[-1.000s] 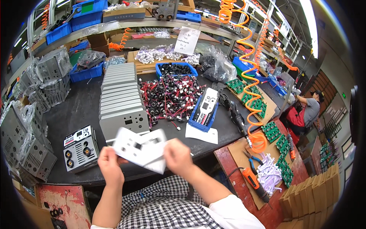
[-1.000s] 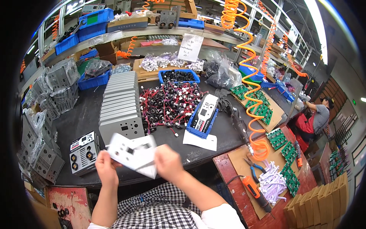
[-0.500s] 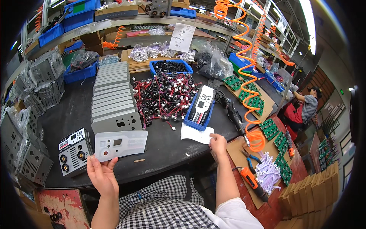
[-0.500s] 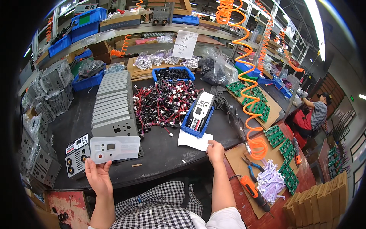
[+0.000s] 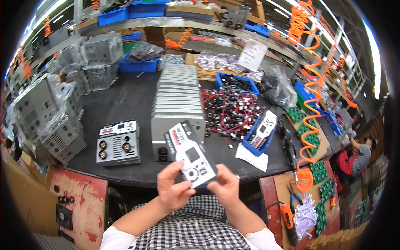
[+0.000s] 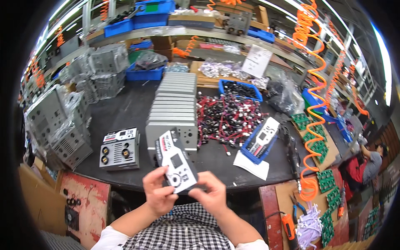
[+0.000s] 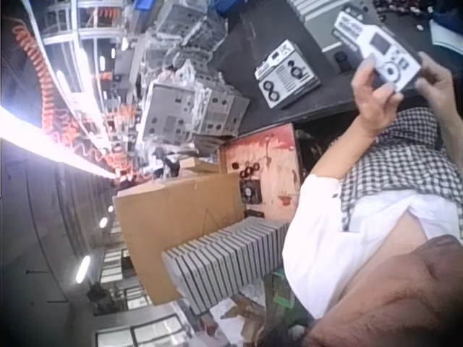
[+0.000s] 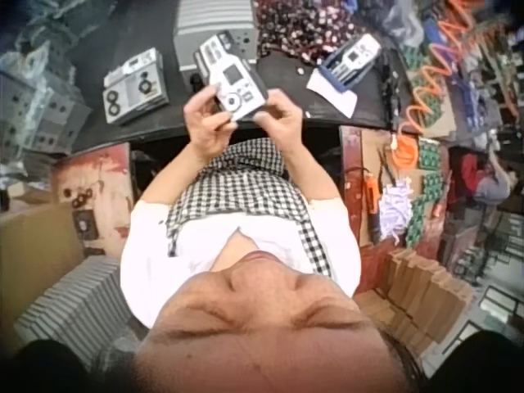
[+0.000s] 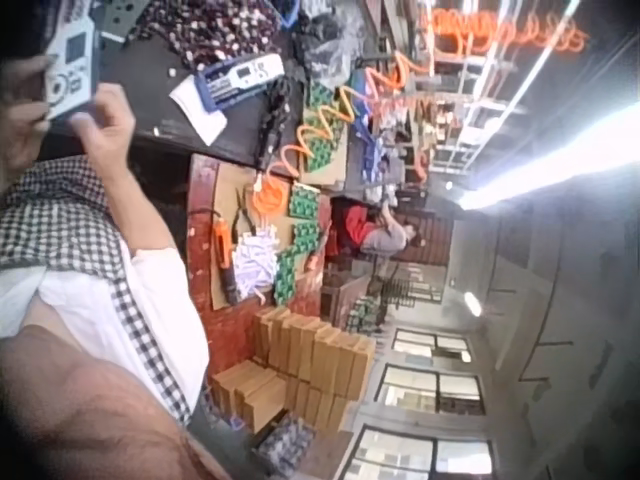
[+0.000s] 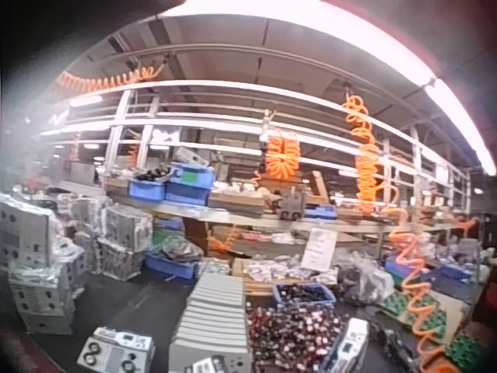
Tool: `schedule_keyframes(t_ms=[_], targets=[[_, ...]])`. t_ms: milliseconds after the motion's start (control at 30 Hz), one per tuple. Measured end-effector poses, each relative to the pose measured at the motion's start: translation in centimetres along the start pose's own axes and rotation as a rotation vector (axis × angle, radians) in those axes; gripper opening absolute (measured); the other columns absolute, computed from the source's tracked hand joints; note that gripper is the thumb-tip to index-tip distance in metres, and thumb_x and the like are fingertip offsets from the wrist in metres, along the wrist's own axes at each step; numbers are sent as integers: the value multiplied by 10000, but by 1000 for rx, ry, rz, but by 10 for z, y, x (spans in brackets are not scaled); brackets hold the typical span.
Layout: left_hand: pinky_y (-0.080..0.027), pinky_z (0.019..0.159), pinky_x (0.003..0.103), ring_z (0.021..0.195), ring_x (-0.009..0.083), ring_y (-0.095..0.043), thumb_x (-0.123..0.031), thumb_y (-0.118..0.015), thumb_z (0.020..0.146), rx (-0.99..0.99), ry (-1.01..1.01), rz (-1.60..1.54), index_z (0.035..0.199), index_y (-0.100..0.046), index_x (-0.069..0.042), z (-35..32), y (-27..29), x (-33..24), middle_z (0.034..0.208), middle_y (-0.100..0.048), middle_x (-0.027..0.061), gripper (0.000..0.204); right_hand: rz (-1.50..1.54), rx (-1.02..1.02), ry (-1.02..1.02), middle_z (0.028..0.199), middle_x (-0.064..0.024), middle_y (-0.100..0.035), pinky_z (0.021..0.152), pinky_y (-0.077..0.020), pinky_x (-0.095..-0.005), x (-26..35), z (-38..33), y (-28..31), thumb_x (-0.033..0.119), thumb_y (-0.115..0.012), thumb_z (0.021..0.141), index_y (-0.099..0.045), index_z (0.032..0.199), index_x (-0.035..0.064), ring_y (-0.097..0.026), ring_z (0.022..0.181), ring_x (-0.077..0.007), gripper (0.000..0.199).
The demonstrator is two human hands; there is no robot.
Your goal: Applying graphic labels to the front panels of electronic device housings using a dispenser.
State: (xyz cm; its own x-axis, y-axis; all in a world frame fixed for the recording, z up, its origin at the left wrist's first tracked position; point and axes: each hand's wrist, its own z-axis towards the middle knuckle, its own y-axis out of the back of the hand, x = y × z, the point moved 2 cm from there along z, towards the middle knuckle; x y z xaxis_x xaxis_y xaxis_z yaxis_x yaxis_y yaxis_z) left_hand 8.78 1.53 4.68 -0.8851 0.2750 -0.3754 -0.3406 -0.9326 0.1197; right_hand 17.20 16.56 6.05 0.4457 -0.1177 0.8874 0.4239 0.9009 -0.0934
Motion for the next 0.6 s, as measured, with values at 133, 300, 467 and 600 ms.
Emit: schedule_keyframes(t_ms=[133,300,467,600], targets=[[-490,838,390,1120,353,-484,-304,-790,705,2,2,138,970,-593,-65,-14,10,8,1248,-425,216,408,71,29,-62,823,-67,-616,702,-435,-261,-7,2,-31,-11,-720,718,-645,795,-13,-568,775,-148,108],[-478,701,302,1040,273,-515,-273,-784,734,-164,242,457,1067,-596,-40,16,58,23,1202,-475,172,447,-234,33,80,783,-73,-593,662,-432,-251,-28,30,-10,2,-675,772,-616,766,-7,-555,727,-145,60],[-468,671,226,749,90,-579,-80,-673,820,-91,838,-69,878,-649,6,17,87,99,890,-600,41,107,-300,91,87,855,-84,-601,754,-427,-269,-43,63,3,33,-661,795,-609,786,-12,-560,812,-163,69],[-455,621,205,701,59,-550,-69,-692,812,-251,886,-247,839,-625,-12,16,65,116,765,-573,-17,92,-350,35,162,877,-82,-604,774,-427,-273,-62,89,9,42,-669,794,-611,776,-12,-560,845,-171,81]])
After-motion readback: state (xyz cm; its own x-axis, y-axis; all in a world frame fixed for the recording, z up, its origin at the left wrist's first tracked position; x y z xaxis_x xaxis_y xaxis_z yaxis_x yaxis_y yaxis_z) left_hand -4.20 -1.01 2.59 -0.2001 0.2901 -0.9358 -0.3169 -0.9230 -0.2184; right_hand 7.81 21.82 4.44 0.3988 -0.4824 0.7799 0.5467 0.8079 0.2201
